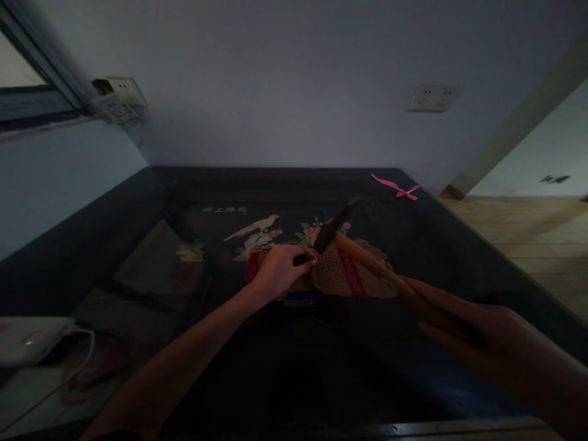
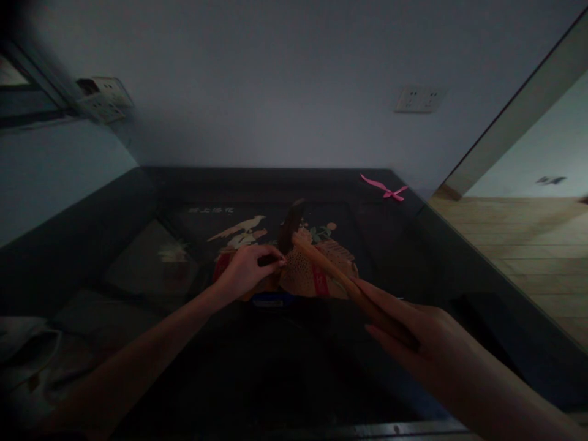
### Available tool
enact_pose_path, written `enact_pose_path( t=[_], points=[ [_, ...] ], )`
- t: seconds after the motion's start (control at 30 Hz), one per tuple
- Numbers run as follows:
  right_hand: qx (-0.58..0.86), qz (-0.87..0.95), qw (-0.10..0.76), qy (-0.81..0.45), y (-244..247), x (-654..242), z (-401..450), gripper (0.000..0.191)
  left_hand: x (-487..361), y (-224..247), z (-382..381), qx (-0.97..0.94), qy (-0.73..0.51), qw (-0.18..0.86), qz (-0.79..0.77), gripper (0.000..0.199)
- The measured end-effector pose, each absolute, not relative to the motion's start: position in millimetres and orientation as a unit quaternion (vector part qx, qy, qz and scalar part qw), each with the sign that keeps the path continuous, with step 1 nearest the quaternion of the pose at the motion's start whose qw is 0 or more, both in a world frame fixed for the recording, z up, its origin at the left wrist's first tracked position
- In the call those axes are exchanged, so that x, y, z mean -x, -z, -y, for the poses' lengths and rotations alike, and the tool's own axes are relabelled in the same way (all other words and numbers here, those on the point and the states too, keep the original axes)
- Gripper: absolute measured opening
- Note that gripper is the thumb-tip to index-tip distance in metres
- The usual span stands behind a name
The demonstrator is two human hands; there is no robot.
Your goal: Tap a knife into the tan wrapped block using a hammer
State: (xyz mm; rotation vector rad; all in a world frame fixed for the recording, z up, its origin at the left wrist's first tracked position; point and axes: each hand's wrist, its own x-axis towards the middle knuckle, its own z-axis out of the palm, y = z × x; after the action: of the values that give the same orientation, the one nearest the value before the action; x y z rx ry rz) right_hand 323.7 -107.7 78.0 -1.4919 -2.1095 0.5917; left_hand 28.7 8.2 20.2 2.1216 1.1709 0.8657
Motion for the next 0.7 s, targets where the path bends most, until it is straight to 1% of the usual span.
enact_pose_path(
  t=[0.17, 0.27, 0.37, 0.5, 0.7],
  points=[
    [0.581, 0.715, 0.26, -0.289, -75, -313, 106, 0.053, -28, -20, -9, -0.802, -0.312, 0.257, -0.44, 0.008],
    [0.598, 0.668, 0.284, -0.339, -74, -296, 101, 0.056, -29, -21, -8, -0.806, -0.311, 0.248, -0.438, 0.009],
    [0.57, 0.657, 0.329, -0.367, -74, -281, 89, 0.06, -29, -23, -7, -0.803, -0.317, 0.259, -0.434, 0.009],
    [0.537, 0.647, 0.366, -0.399, -68, -273, 69, 0.061, -29, -25, -7, -0.795, -0.317, 0.273, -0.439, 0.009],
    [0.535, 0.616, 0.382, -0.435, -40, -278, 57, 0.064, -28, -26, -5, -0.785, -0.32, 0.297, -0.439, 0.009]
  ],
)
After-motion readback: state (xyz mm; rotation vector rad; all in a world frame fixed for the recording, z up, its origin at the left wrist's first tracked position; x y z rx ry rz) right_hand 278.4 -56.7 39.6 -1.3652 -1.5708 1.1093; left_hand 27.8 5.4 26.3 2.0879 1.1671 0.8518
